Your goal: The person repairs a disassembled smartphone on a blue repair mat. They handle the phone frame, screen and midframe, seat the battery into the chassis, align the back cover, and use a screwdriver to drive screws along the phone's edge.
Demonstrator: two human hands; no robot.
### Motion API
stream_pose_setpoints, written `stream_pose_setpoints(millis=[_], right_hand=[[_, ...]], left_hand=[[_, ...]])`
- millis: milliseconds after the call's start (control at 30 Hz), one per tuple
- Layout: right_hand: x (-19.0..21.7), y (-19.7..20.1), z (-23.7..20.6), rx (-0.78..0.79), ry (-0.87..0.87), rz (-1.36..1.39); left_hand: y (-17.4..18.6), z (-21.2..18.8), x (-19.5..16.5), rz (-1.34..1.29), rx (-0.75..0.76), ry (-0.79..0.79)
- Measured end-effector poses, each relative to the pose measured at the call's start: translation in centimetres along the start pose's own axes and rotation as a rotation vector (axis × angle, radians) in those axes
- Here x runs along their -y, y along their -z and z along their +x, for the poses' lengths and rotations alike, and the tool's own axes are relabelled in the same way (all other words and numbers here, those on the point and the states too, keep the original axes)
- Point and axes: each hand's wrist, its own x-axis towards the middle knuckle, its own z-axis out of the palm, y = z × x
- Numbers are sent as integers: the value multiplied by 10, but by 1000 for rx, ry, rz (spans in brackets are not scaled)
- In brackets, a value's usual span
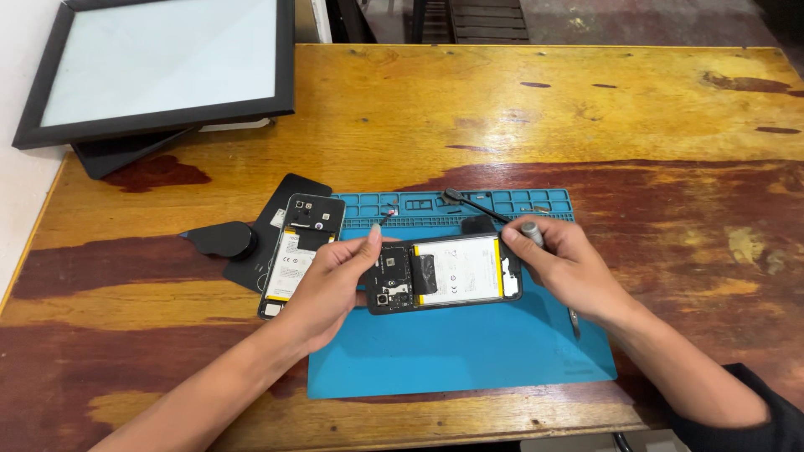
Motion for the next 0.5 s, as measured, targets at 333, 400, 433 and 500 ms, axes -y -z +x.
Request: stream_pose_setpoints(millis=[333,400,433,500], right_hand=[[-1,3,3,8,155,-128],[5,1,-1,47,166,-191],[10,0,-2,124,264,-281],[22,-3,-6,284,462,-460]], left_hand=[[-3,1,-1,77,-11,2],[0,-2,-3,155,20,-88],[1,-1,-4,206,58,-105],[3,0,-6,309,133,-141]])
